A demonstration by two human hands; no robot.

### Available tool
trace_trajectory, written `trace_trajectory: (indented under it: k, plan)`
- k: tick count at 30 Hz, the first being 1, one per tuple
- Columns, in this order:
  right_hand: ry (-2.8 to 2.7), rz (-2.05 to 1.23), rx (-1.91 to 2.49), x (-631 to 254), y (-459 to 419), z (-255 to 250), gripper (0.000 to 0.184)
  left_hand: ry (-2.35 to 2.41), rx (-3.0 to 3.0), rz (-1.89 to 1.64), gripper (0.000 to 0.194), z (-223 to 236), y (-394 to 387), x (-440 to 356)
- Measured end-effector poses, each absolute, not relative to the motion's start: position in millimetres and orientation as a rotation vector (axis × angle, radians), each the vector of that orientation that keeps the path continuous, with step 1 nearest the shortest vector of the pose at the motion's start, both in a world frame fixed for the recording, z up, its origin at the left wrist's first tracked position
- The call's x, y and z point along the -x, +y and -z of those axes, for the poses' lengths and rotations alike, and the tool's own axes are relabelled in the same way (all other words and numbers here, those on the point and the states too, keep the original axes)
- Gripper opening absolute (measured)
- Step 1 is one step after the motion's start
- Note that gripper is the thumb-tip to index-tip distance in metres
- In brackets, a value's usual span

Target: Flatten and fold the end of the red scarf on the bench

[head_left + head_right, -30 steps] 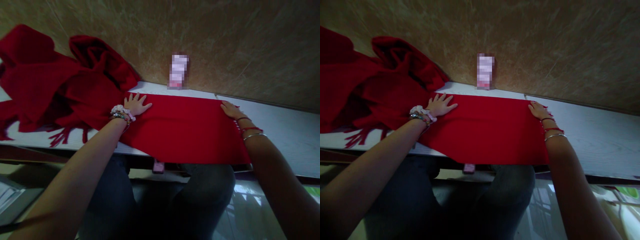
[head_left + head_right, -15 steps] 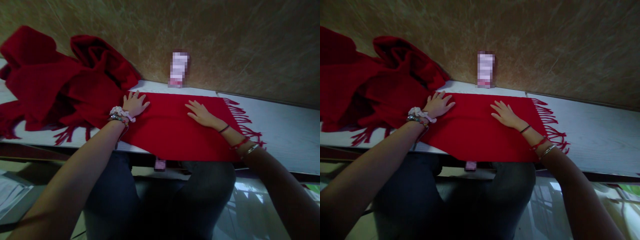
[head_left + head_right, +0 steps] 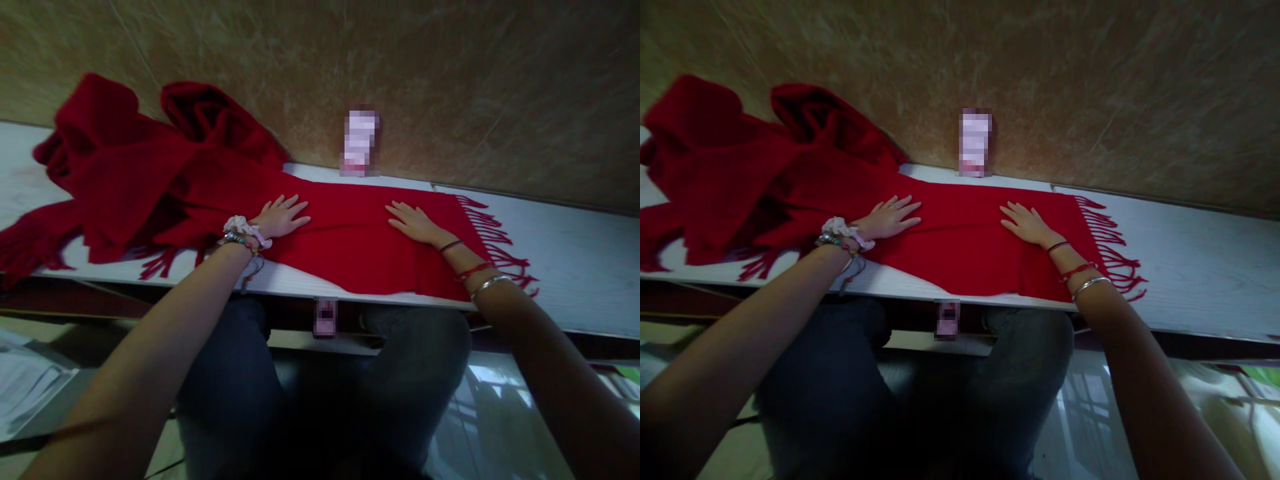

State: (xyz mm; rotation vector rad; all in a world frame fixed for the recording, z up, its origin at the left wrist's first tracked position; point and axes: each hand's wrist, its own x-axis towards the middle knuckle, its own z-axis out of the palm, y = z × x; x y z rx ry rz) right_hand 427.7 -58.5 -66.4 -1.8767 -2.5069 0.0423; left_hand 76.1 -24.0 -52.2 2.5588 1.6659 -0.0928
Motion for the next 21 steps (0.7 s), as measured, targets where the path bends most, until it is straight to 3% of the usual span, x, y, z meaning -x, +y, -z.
trace_trajectory:
  k: [8, 13, 17, 21]
  plan:
    - [-2.495, -0.061, 1.895, -411, -51, 51, 0.058, 1.588, -2.874, -0.144, 0.044, 49, -9, -77]
    - [-2.580, -0.057, 1.502, -359, -71, 30, 0.055, 1.610, -3.003, -0.238, 0.037, 29, -27, -85]
    - [-2.919, -0.311, 1.300, -313, -104, 20, 0.061, 1.408, -3.025, -0.016, 0.036, 17, -39, -74]
    - [-2.939, -0.294, 1.429, -290, -131, 22, 0.071, 1.297, -2.978, 0.185, 0.037, 16, -49, -54]
